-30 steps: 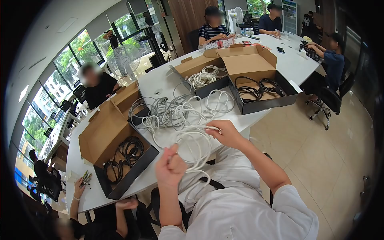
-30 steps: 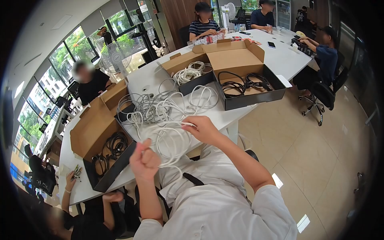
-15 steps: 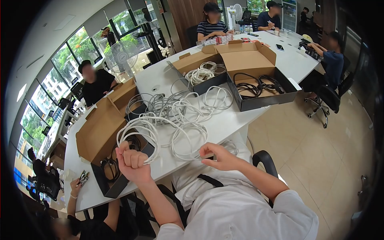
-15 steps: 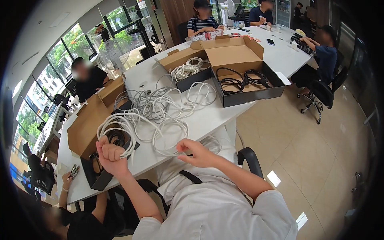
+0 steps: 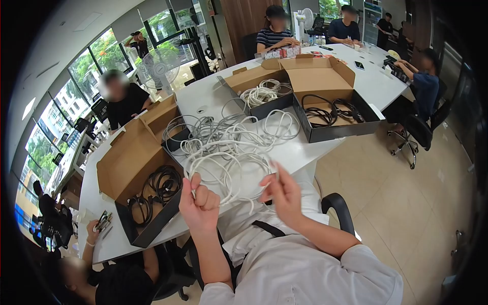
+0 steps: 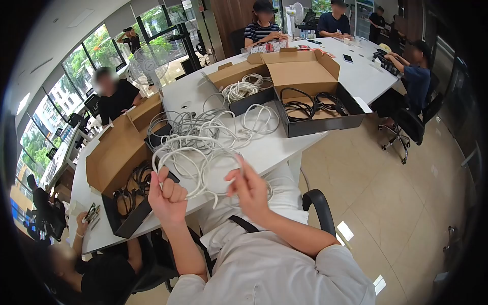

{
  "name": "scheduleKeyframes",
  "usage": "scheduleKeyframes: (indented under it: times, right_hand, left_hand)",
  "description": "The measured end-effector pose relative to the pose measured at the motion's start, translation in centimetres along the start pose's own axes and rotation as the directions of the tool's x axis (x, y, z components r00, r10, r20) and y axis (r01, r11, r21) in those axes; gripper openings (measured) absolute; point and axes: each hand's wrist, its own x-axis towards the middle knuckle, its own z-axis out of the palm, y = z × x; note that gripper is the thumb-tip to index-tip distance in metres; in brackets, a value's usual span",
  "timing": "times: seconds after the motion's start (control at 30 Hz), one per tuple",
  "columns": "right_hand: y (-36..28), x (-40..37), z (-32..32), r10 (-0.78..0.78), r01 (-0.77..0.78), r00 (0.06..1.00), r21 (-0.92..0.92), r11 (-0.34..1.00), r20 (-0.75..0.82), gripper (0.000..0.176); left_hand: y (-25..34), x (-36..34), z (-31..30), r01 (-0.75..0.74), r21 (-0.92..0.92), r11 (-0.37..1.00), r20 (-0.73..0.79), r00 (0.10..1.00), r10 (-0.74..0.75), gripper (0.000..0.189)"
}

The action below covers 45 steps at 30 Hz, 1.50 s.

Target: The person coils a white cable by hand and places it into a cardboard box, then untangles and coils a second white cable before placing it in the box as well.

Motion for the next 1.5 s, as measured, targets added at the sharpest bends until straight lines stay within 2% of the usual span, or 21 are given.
scheduleKeyframes:
  times: [0.03, 0.13, 0.2, 0.23, 0.3, 0.37, 0.4, 0.5, 0.53, 0.67, 0.73, 0.77, 0.83, 0.87, 0.97, 1.07, 1.2, 1.27, 1.37, 1.47, 1.5]
  right_hand:
    - [-0.6, 0.8, -0.9, 0.096, -0.093, 0.995, 0.099, 0.991, -0.027, 0.034]
    - [-0.9, 3.6, -4.0, 0.19, -0.19, 0.982, 0.049, 0.981, -0.002, 0.029]
    - [-0.2, 5.0, -5.4, 0.31, -0.285, 0.945, -0.201, 0.937, 0.102, 0.026]
    - [0.0, 5.4, -5.8, 0.375, -0.314, 0.916, -0.325, 0.892, 0.142, 0.025]
    - [0.2, 4.8, -6.1, 0.361, -0.234, 0.899, -0.426, 0.874, 0.249, 0.02]
    - [1.3, 4.1, -6.4, 0.294, -0.099, 0.883, -0.465, 0.88, 0.367, 0.019]
    - [0.9, 3.9, -6.3, 0.376, -0.13, 0.851, -0.547, 0.827, 0.366, 0.018]
    - [2.7, 1.8, -4.7, 0.158, 0.203, 0.874, -0.64, 0.741, 0.459, 0.021]
    - [2.4, 1.2, -4.1, 0.142, 0.28, 0.848, -0.66, 0.697, 0.511, 0.028]
    - [3.3, 0.8, -3.4, -0.052, 0.361, 0.887, -0.618, 0.698, 0.46, 0.03]
    - [1.0, 1.5, -3.0, 0.075, 0.207, 0.944, -0.755, 0.622, 0.32, 0.025]
    - [-0.1, 1.8, -2.9, 0.132, 0.125, 0.961, -0.81, 0.573, 0.242, 0.022]
    - [-0.9, 2.4, -3.2, 0.085, 0.185, 0.96, -0.837, 0.515, 0.265, 0.02]
    - [-1.2, 2.5, -3.4, 0.062, 0.215, 0.959, -0.849, 0.482, 0.278, 0.018]
    - [-0.5, 2.4, -4.5, 0.005, 0.345, 0.915, -0.786, 0.514, 0.404, 0.02]
    - [-1.6, 2.1, -5.2, 0.042, 0.294, 0.904, -0.691, 0.661, 0.425, 0.026]
    - [-3.7, 1.7, -4.9, 0.215, 0.233, 0.833, -0.676, 0.699, 0.509, 0.034]
    - [-3.2, 1.7, -4.9, 0.246, 0.277, 0.786, -0.68, 0.68, 0.566, 0.037]
    - [-0.8, 1.5, -5.3, 0.113, 0.321, 0.879, -0.751, 0.577, 0.463, 0.037]
    - [-1.1, 1.3, -5.6, 0.179, 0.292, 0.885, -0.813, 0.503, 0.429, 0.038]
    - [-0.9, 1.4, -5.9, 0.181, 0.327, 0.864, -0.797, 0.509, 0.47, 0.038]
  left_hand:
    - [0.2, -0.1, -0.1, 0.023, -0.039, 0.999, 0.044, 0.999, -0.022, 0.03]
    - [0.8, -0.3, -0.3, 0.1, -0.166, 0.981, 0.204, 0.977, -0.065, 0.031]
    - [1.0, -0.4, 0.2, 0.152, -0.27, 0.951, 0.342, 0.938, -0.053, 0.03]
    - [0.9, -0.4, 0.3, 0.119, -0.254, 0.96, 0.344, 0.939, -0.025, 0.03]
    - [1.0, -0.4, 0.4, 0.044, -0.22, 0.975, 0.346, 0.938, 0.035, 0.03]
    - [1.3, -0.3, 0.2, -0.056, -0.215, 0.975, 0.253, 0.961, 0.111, 0.03]
    - [1.5, -0.2, 0.2, -0.102, -0.206, 0.973, 0.21, 0.967, 0.146, 0.03]
    - [1.2, 0.1, 0.3, -0.226, -0.103, 0.969, 0.185, 0.952, 0.242, 0.03]
    - [0.9, 0.2, 0.3, -0.252, -0.052, 0.966, 0.175, 0.95, 0.257, 0.031]
    - [-0.2, -0.1, -0.1, -0.314, 0.2, 0.928, 0.162, 0.945, 0.284, 0.045]
    - [-0.3, -0.4, -0.3, -0.291, 0.341, 0.894, 0.16, 0.955, 0.25, 0.059]
    - [-0.6, -0.6, 0.0, -0.234, 0.332, 0.914, 0.154, 0.969, 0.193, 0.061]
    - [-1.8, -1.3, 0.8, -0.115, 0.312, 0.943, 0.141, 0.987, 0.074, 0.064]
    - [-2.6, -1.7, 0.8, -0.021, 0.236, 0.972, 0.162, 0.987, -0.018, 0.067]
    - [-3.9, -1.3, 0.8, -0.087, 0.31, 0.947, 0.36, 0.933, -0.032, 0.064]
    - [-3.8, -0.9, 1.3, -0.181, 0.383, 0.906, 0.261, 0.962, 0.082, 0.067]
    - [-4.3, -0.5, 1.9, -0.29, 0.48, 0.828, 0.177, 0.956, 0.233, 0.071]
    - [-5.0, -0.7, 2.0, -0.256, 0.474, 0.843, 0.174, 0.965, 0.195, 0.072]
    - [-5.9, -1.2, 2.1, -0.149, 0.4, 0.905, 0.153, 0.984, 0.094, 0.076]
    - [-6.6, -1.5, 1.8, -0.053, 0.351, 0.935, 0.171, 0.985, -0.008, 0.078]
    - [-6.8, -1.3, 1.7, -0.036, 0.345, 0.938, 0.189, 0.981, -0.032, 0.078]
